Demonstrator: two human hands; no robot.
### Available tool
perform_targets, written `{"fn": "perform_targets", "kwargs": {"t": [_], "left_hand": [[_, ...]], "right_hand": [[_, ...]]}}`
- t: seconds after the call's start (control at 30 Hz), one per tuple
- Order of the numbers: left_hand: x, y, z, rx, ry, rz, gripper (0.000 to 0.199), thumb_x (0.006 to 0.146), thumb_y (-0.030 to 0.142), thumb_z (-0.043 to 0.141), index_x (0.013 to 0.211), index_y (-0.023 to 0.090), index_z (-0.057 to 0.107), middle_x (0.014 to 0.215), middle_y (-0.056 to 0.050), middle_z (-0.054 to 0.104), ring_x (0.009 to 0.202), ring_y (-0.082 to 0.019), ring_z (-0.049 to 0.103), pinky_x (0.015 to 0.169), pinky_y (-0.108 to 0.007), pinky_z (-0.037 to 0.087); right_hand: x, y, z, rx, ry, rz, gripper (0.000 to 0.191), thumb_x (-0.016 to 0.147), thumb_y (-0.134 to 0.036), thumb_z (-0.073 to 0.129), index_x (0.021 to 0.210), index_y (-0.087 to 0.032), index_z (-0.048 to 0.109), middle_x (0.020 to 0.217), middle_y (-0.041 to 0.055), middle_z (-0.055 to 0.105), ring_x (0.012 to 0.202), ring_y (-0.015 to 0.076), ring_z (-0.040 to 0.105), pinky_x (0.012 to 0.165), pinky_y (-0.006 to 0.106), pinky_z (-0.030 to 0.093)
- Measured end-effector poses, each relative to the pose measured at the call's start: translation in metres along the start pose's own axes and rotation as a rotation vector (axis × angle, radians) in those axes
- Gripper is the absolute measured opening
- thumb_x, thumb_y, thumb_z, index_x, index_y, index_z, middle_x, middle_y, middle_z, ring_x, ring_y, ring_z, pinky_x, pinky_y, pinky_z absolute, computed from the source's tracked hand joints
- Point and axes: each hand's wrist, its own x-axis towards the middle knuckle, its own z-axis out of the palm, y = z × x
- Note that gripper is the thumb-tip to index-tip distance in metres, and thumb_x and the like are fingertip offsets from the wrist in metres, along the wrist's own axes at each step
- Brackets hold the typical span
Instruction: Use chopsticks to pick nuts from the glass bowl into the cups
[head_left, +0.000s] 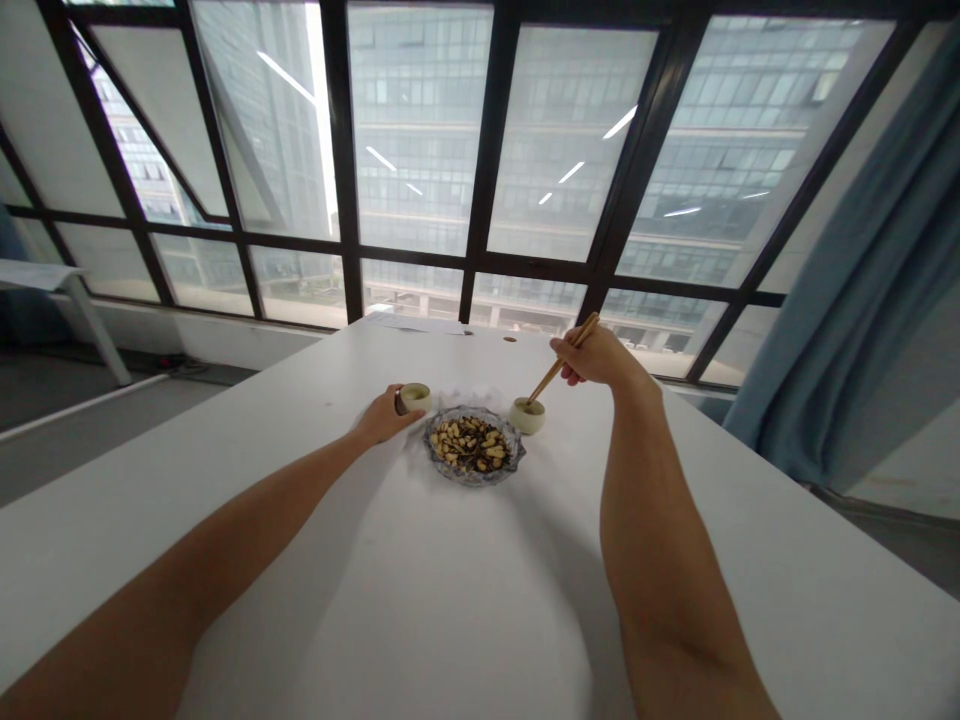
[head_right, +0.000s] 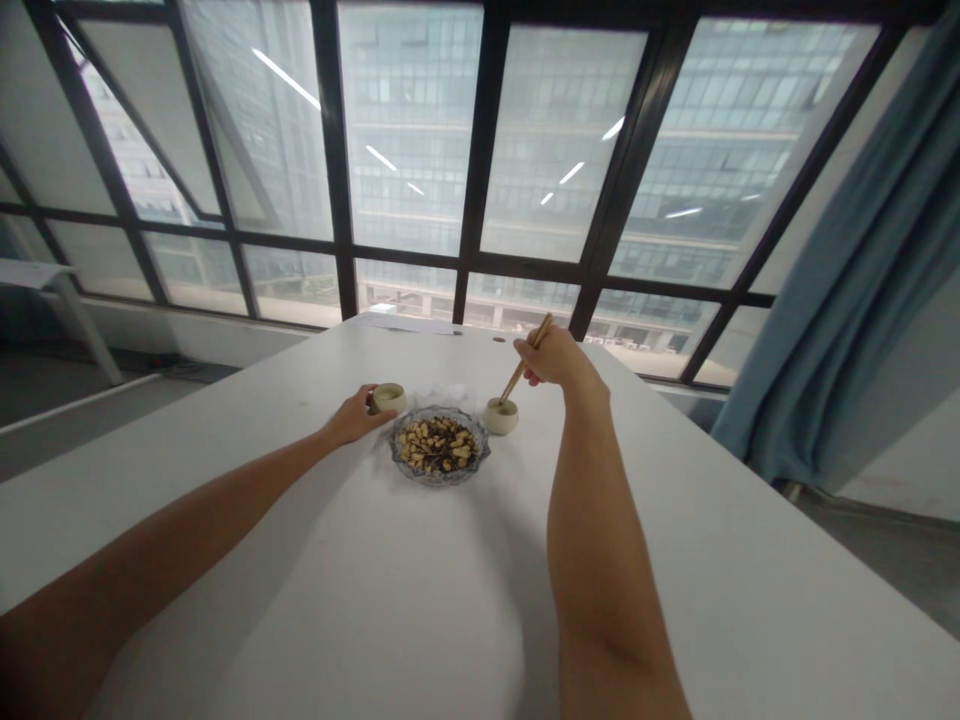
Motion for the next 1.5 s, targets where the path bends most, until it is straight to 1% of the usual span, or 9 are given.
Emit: {"fn": "perform_targets", "kwargs": {"t": [0.13,0.27,0.37,0.5,0.63,0.83,1.03,1.13,1.5], "left_hand": [[0.003,0.001,0.001,0.045,0.049,0.005,0.083,0.077,0.060,0.073,0.141,0.015,0.047,0.137,-0.017,0.062,0.123,-0.029,0.061,0.102,-0.038,0.050],[0.013,0.037,0.001,0.136,0.157,0.095,0.075,0.085,0.058,0.066,0.144,0.015,0.047,0.148,-0.018,0.053,0.138,-0.032,0.047,0.115,-0.044,0.038],[0.023,0.088,0.011,0.213,0.052,0.285,0.069,0.088,0.056,0.063,0.144,0.020,0.049,0.148,-0.013,0.054,0.140,-0.032,0.044,0.118,-0.047,0.031],[0.037,0.154,0.047,0.283,-0.181,0.452,0.073,0.087,0.056,0.062,0.147,0.019,0.045,0.149,-0.015,0.054,0.142,-0.032,0.042,0.121,-0.053,0.019],[0.052,0.189,0.085,0.352,-0.353,0.467,0.083,0.083,0.057,0.064,0.151,0.016,0.039,0.149,-0.021,0.051,0.145,-0.034,0.038,0.121,-0.062,0.010],[0.069,0.203,0.107,0.454,-0.511,0.443,0.083,0.078,0.056,0.066,0.148,0.017,0.044,0.143,-0.021,0.058,0.140,-0.037,0.046,0.119,-0.066,0.010],[0.059,0.206,0.103,0.377,-0.433,0.613,0.073,0.063,0.056,0.079,0.124,0.018,0.066,0.129,-0.014,0.064,0.122,-0.034,0.059,0.115,-0.048,0.031],[0.051,0.211,0.101,0.366,-0.415,0.637,0.070,0.059,0.052,0.083,0.119,0.018,0.069,0.123,-0.012,0.064,0.117,-0.032,0.061,0.109,-0.040,0.039],[0.047,0.216,0.093,0.405,-0.455,0.629,0.062,0.064,0.050,0.082,0.117,0.021,0.069,0.119,-0.011,0.066,0.119,-0.033,0.060,0.100,-0.037,0.047]], "right_hand": [[0.001,0.003,-0.002,0.000,0.012,0.010,0.036,0.094,-0.018,0.066,0.059,-0.017,0.056,0.047,0.0063,0.065,0.037,0.0147,0.062,0.035,0.021,0.049],[0.001,0.005,-0.005,-0.017,0.024,0.041,0.040,0.094,-0.017,0.065,0.055,-0.018,0.055,0.046,0.0068,0.065,0.036,0.0139,0.061,0.034,0.020,0.048],[0.001,0.007,-0.008,-0.009,0.021,0.042,0.040,0.094,-0.016,0.064,0.055,-0.017,0.055,0.046,0.0069,0.064,0.035,0.0138,0.061,0.034,0.020,0.048],[-0.002,0.011,-0.016,0.024,0.011,0.030,0.038,0.093,-0.017,0.067,0.056,-0.017,0.055,0.047,0.0079,0.065,0.036,0.0145,0.061,0.034,0.020,0.048],[-0.007,0.017,-0.030,0.043,0.032,0.018,0.038,0.095,-0.016,0.063,0.058,-0.017,0.056,0.047,0.0075,0.066,0.037,0.0144,0.062,0.033,0.020,0.048],[-0.006,0.031,-0.043,0.100,0.061,0.020,0.036,0.094,-0.019,0.066,0.059,-0.016,0.058,0.048,0.0077,0.066,0.038,0.0153,0.062,0.035,0.021,0.049],[-0.003,0.036,-0.043,0.173,0.017,0.019,0.032,0.092,-0.019,0.071,0.062,-0.016,0.059,0.045,0.0071,0.064,0.035,0.0146,0.061,0.034,0.020,0.048],[-0.003,0.036,-0.041,0.182,0.000,0.023,0.035,0.094,-0.018,0.069,0.060,-0.016,0.059,0.044,0.0067,0.064,0.033,0.0133,0.059,0.032,0.018,0.046],[0.003,0.048,-0.026,0.138,-0.117,0.169,0.039,0.089,-0.027,0.078,0.055,-0.015,0.062,0.048,0.0075,0.066,0.038,0.0122,0.063,0.036,0.016,0.051]]}}
